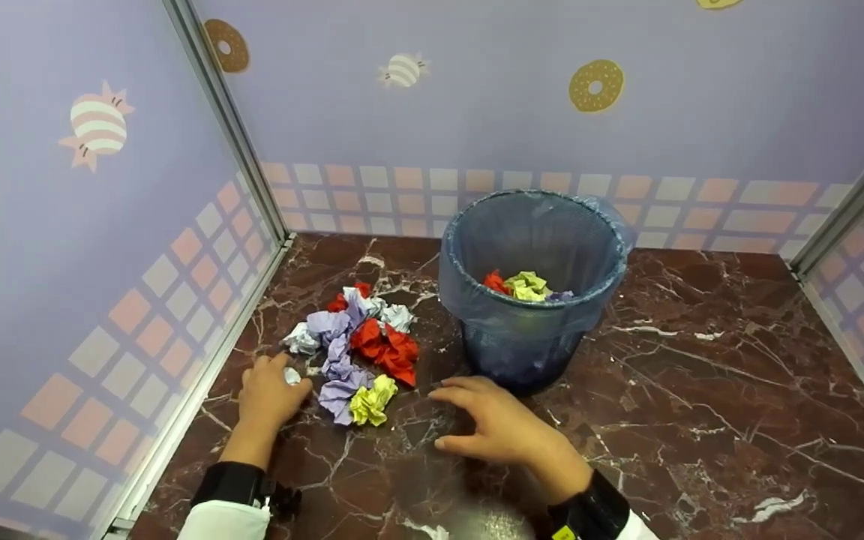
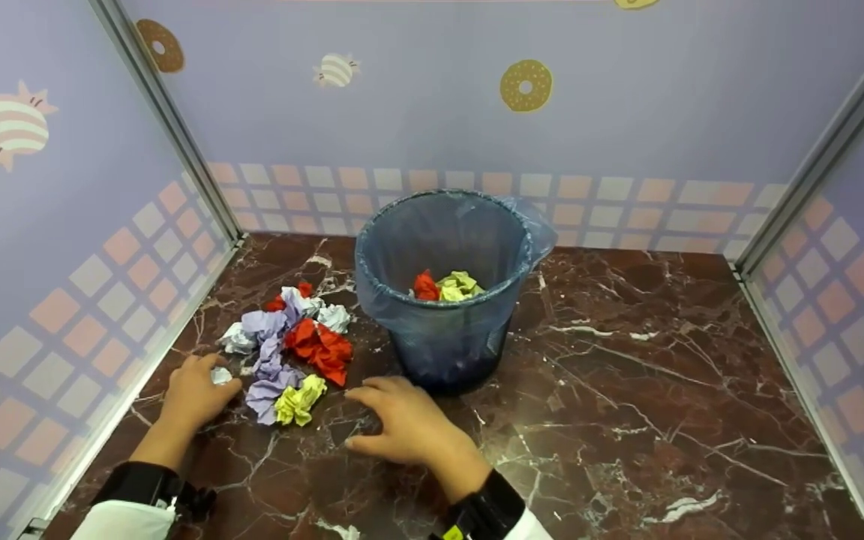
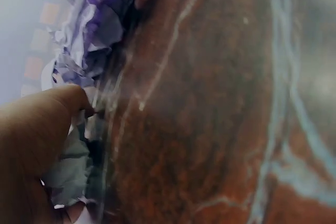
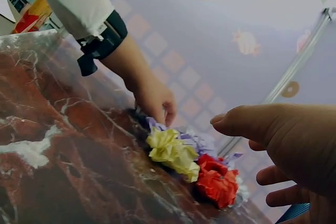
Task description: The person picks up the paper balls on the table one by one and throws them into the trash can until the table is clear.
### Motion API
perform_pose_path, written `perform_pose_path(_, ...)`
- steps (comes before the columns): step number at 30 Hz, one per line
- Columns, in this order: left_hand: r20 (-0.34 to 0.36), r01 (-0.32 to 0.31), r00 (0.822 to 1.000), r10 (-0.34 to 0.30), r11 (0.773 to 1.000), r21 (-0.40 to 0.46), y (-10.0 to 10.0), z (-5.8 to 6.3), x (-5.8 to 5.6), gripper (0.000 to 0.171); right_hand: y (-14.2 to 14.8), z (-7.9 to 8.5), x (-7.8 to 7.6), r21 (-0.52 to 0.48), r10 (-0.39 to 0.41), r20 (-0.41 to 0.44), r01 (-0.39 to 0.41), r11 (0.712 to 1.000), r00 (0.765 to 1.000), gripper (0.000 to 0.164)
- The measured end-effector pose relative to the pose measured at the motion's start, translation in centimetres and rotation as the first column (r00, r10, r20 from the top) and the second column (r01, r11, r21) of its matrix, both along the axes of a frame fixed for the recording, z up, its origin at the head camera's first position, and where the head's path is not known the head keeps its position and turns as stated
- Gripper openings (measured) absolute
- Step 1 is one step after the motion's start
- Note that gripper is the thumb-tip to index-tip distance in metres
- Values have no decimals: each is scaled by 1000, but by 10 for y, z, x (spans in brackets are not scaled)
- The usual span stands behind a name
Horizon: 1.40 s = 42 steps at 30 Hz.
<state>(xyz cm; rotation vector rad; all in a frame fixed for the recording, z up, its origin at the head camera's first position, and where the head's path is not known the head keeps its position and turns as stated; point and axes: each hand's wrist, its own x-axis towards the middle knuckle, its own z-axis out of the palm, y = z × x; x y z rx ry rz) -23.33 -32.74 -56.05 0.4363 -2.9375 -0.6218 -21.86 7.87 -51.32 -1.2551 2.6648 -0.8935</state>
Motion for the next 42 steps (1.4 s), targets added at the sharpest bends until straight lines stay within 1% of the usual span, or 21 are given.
perform_pose_path(6, -60, 17, 998, -17, 1000, -6, -4, -8, -6, 34, 0, -4, 2, 25, 12, 9, -12, 1000, 1000, 68)
perform_pose_path(10, -93, 43, 995, -42, 999, 9, -7, -10, -8, 26, 2, -3, 4, 23, 7, -4, -7, 1000, 1000, 68)
perform_pose_path(14, -106, 52, 993, -48, 998, 28, -11, -10, -5, 25, 5, -3, 6, 19, 19, -2, -19, 1000, 1000, 68)
perform_pose_path(19, -132, 25, 991, -15, 997, 79, -15, -10, -2, 26, 9, 3, 9, -8, 23, 0, -23, 1000, 1000, 66)
perform_pose_path(22, -147, 19, 989, -3, 994, 104, -15, -10, -3, 26, 12, 7, 11, -39, 24, -34, -25, 999, 999, 63)
perform_pose_path(25, -161, 20, 987, -3, 994, 105, -15, -10, -6, 25, 15, 13, 12, -58, 17, -60, -21, 998, 998, 62)
perform_pose_path(27, -172, 19, 985, -1, 995, 103, -14, -10, -7, 24, 17, 16, 12, -65, 14, -64, -18, 998, 998, 62)
perform_pose_path(30, -169, 18, 986, 1, 994, 108, -14, -9, -8, 24, 21, 20, 12, -74, 14, -67, -19, 997, 998, 61)
perform_pose_path(33, -163, 24, 987, -3, 991, 129, -15, -6, -8, 23, 26, 26, 14, -95, 17, -74, -24, 995, 997, 60)
perform_pose_path(38, -163, 20, 987, 10, 983, 183, -19, 1, -7, 18, 39, 37, 16, -120, 4, -121, -19, 993, 993, 61)
perform_pose_path(40, -162, 12, 987, 20, 981, 195, -20, 8, -9, 16, 47, 41, 17, -128, -13, -141, -5, 992, 990, 61)
perform_pose_path(42, -166, 12, 986, 23, 977, 211, -21, 18, -12, 16, 58, 46, 18, -145, -35, -159, 12, 989, 987, 60)
